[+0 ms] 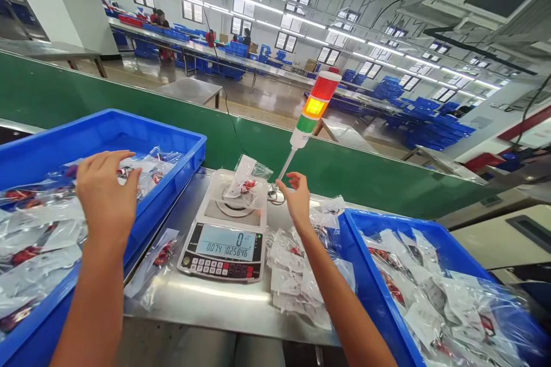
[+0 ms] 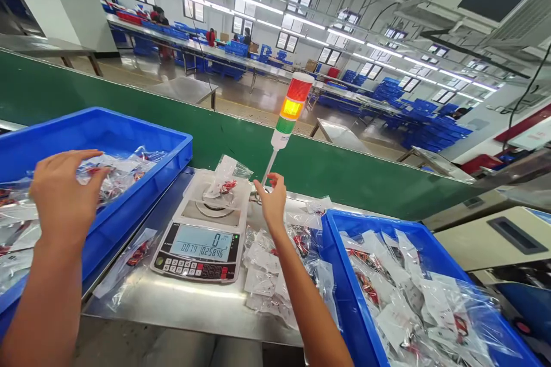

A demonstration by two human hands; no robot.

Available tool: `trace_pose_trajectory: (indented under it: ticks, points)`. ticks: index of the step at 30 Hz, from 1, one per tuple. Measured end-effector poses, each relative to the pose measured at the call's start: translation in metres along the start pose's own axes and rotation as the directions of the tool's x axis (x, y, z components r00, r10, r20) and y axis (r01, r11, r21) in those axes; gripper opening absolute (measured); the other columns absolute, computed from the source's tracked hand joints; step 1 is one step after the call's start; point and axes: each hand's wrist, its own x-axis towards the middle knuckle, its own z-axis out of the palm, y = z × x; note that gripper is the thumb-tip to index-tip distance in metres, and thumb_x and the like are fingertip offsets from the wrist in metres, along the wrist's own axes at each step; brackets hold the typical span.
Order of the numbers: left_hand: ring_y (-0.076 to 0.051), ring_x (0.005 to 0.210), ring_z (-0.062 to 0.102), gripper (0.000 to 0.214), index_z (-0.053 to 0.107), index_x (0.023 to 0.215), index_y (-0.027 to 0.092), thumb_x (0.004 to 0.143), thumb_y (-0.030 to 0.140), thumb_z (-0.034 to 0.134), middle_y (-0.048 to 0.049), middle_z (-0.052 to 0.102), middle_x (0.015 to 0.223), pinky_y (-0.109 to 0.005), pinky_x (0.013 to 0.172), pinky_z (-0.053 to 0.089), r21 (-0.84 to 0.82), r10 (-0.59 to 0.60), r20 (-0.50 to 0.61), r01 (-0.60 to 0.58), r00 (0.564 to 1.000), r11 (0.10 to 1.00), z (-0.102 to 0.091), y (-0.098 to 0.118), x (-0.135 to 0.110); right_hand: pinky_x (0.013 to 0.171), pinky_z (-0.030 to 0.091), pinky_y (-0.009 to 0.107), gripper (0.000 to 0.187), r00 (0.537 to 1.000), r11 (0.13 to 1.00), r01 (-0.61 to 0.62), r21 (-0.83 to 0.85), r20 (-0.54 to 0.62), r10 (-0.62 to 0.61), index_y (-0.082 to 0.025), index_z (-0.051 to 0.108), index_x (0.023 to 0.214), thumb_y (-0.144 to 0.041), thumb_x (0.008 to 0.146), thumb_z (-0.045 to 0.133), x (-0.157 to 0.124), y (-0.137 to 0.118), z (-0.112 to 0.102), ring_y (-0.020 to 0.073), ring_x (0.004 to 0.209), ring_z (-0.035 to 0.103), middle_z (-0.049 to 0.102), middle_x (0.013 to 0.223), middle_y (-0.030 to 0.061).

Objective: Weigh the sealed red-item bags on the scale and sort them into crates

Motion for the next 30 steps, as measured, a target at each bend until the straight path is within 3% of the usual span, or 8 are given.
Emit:
trace_pose_trajectory:
  ticks: [3, 6, 9, 12, 16, 23, 27, 30]
  points:
    - [-0.034, 0.128, 0.058, 0.034, 0.07, 0.112, 0.021, 0.092, 0.038, 0.048, -0.0123, 0.071, 0.122, -0.051, 0.113, 0.042, -0.096, 0.083, 0.098, -0.073, 0.992, 0.993, 0.014, 0.021, -0.016, 0.102, 0.046, 0.045, 0.04, 0.999, 0.99, 0.021, -0.138, 0.039, -0.016, -0.02, 0.058, 0.111, -0.046, 0.081, 0.063, -0.002, 0.022, -0.041, 0.0289, 0.115, 0.06, 0.067, 0.125, 0.0151]
    - [-0.032, 0.121, 0.062, 0.03, 0.071, 0.105, 0.02, 0.093, 0.037, 0.049, -0.012, 0.073, 0.117, -0.05, 0.111, 0.045, -0.224, 0.174, 0.186, -0.131, 0.967, 0.966, 0.033, 0.039, -0.027, 0.104, 0.044, 0.049, 0.029, 0.987, 0.96, 0.04, -0.277, 0.159, 0.004, -0.022, 0.066, 0.099, -0.042, 0.078, 0.064, -0.018, 0.045, -0.077, 0.0312, 0.111, 0.063, 0.073, 0.113, 0.0116]
    - [-0.029, 0.116, 0.064, 0.026, 0.07, 0.103, 0.02, 0.094, 0.033, 0.05, -0.0099, 0.074, 0.114, -0.047, 0.11, 0.046, -0.286, 0.214, 0.236, -0.143, 0.948, 0.948, 0.05, 0.052, -0.029, 0.102, 0.046, 0.048, 0.024, 0.961, 0.925, 0.046, -0.377, 0.268, 0.061, -0.024, 0.07, 0.093, -0.039, 0.076, 0.066, -0.043, 0.065, -0.102, 0.0317, 0.108, 0.066, 0.076, 0.107, 0.0093]
    - [-0.026, 0.117, 0.064, 0.02, 0.07, 0.104, 0.022, 0.093, 0.028, 0.053, -0.0065, 0.074, 0.116, -0.045, 0.11, 0.046, -0.318, 0.244, 0.267, -0.153, 0.932, 0.935, 0.062, 0.064, -0.026, 0.101, 0.047, 0.046, 0.026, 0.945, 0.899, 0.039, -0.435, 0.31, 0.108, -0.025, 0.072, 0.1, -0.04, 0.08, 0.063, -0.063, 0.077, -0.116, 0.0301, 0.111, 0.067, 0.077, 0.113, 0.0085]
    - [-0.025, 0.117, 0.063, 0.017, 0.07, 0.104, 0.021, 0.093, 0.023, 0.056, -0.0064, 0.074, 0.116, -0.042, 0.109, 0.046, -0.337, 0.279, 0.278, -0.178, 0.919, 0.925, 0.069, 0.075, -0.022, 0.1, 0.049, 0.044, 0.031, 0.932, 0.886, 0.041, -0.463, 0.337, 0.132, -0.025, 0.071, 0.107, -0.043, 0.084, 0.061, -0.071, 0.082, -0.121, 0.0292, 0.114, 0.068, 0.076, 0.119, 0.008]
    - [-0.027, 0.118, 0.062, 0.019, 0.07, 0.107, 0.02, 0.093, 0.023, 0.057, -0.0074, 0.073, 0.118, -0.042, 0.105, 0.047, -0.33, 0.296, 0.334, -0.183, 0.895, 0.926, 0.083, 0.088, -0.01, 0.101, 0.051, 0.045, 0.031, 0.881, 0.842, 0.167, -0.514, 0.462, 0.107, -0.026, 0.071, 0.113, -0.042, 0.088, 0.061, -0.077, 0.075, -0.105, 0.029, 0.114, 0.068, 0.076, 0.12, 0.0075]
    - [-0.029, 0.121, 0.06, 0.025, 0.067, 0.115, 0.019, 0.093, 0.024, 0.056, -0.01, 0.07, 0.123, -0.042, 0.105, 0.046, -0.332, 0.315, 0.375, -0.191, 0.872, 0.924, 0.11, 0.093, 0.009, 0.099, 0.05, 0.043, 0.029, 0.881, 0.755, 0.214, -0.619, 0.456, 0.124, -0.027, 0.072, 0.116, -0.033, 0.095, 0.053, -0.074, 0.076, -0.104, 0.028, 0.113, 0.067, 0.076, 0.12, 0.0066]
    - [-0.029, 0.128, 0.055, 0.036, 0.061, 0.128, 0.019, 0.092, 0.021, 0.054, -0.012, 0.066, 0.132, -0.044, 0.108, 0.043, -0.357, 0.319, 0.447, -0.16, 0.836, 0.92, 0.139, 0.099, 0.025, 0.098, 0.049, 0.043, 0.04, 0.887, 0.709, 0.223, -0.669, 0.441, 0.137, -0.025, 0.072, 0.12, -0.012, 0.092, 0.046, -0.062, 0.082, -0.104, 0.0287, 0.115, 0.063, 0.073, 0.125, 0.009]
